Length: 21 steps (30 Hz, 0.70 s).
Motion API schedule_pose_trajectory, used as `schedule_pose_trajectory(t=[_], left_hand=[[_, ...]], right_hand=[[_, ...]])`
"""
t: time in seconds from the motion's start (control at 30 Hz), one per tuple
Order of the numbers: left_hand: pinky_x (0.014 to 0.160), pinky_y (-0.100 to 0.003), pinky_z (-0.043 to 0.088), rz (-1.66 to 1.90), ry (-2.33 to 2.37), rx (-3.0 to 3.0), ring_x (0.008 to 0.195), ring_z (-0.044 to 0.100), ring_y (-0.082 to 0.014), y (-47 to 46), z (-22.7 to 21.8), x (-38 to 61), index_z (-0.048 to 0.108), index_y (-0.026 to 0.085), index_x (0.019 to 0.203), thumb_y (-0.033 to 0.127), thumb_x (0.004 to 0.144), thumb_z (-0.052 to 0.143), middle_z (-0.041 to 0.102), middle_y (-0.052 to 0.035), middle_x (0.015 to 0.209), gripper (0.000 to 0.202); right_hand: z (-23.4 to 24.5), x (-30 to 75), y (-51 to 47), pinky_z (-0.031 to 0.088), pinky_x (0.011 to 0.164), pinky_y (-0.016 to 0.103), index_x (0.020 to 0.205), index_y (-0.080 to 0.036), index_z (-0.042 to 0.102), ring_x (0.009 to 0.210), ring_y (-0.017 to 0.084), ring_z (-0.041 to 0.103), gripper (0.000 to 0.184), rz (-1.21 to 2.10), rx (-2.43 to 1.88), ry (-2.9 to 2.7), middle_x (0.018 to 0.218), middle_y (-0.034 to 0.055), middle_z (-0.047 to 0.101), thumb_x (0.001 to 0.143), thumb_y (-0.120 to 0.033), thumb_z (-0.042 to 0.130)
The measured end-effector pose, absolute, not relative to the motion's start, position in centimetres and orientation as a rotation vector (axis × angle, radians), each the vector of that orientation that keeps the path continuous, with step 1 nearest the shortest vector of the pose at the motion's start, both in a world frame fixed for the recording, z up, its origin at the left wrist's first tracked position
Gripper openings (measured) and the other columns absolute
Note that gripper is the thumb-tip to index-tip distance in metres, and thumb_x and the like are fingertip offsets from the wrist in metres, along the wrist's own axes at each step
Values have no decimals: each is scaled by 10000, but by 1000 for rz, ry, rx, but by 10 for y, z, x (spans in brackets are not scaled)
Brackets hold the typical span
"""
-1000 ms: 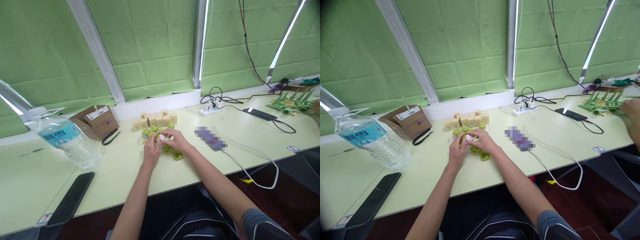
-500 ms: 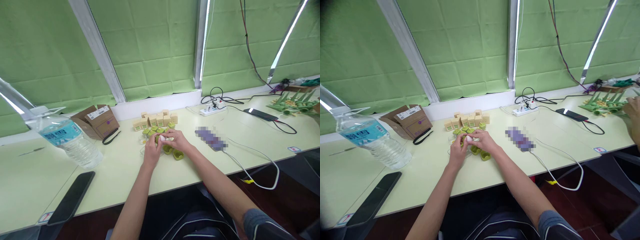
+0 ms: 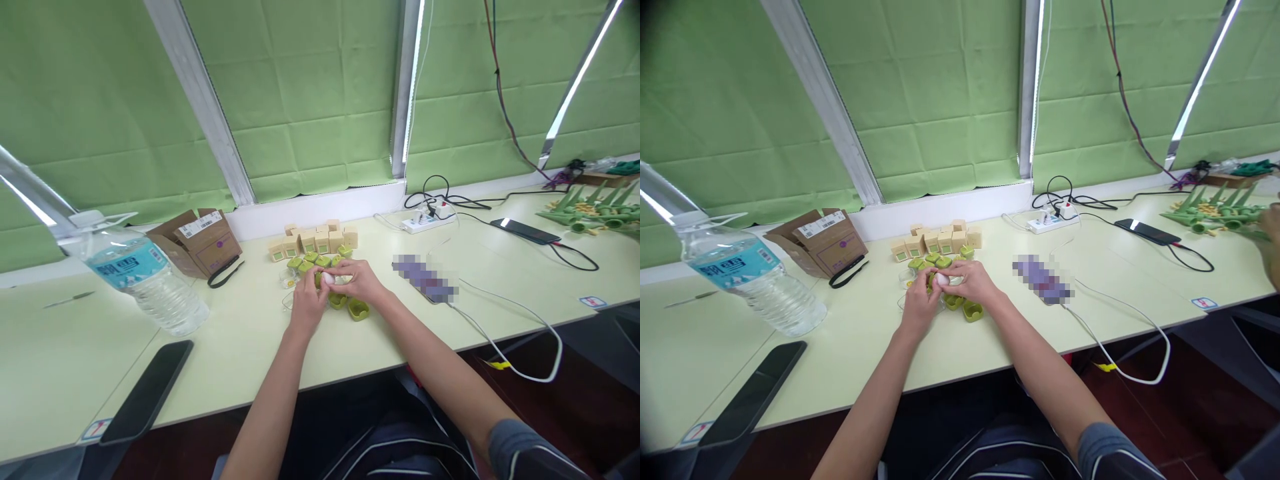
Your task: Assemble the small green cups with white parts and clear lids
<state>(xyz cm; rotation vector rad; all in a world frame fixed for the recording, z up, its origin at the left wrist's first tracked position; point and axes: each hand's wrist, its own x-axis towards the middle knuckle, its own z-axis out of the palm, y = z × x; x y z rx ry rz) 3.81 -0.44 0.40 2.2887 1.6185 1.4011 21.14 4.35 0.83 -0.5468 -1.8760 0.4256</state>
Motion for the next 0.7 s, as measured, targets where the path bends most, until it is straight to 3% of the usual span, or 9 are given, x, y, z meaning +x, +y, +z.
schedule_pose_trajectory(t=[0.33,0.5,0.7], left_hand=[[1014,-414,512,1429,1595,2200,1108,671,-242,-5,5,37,637,196,1173,318,1008,463,723,-96,1177,269],[1010,-404,525,1475,1576,2185,1109,676,-235,-3,4,35,642,190,1201,353,1009,488,724,-96,1189,296],[1007,-415,533,1456,1601,2237,1125,680,-250,-1,2,34,641,182,1242,369,1011,487,722,-118,1206,336]], right_hand=[[8,210,43,636,792,325,1098,-244,803,869,192,727,281,514,-602,-1934,969,53,775,849,-367,764],[7,209,43,653,854,361,1196,-250,763,972,200,719,361,621,-603,-1935,1091,68,750,857,-374,751],[5,210,47,642,858,381,1234,-266,744,977,208,709,381,565,-603,-1973,1091,74,743,874,-391,747]])
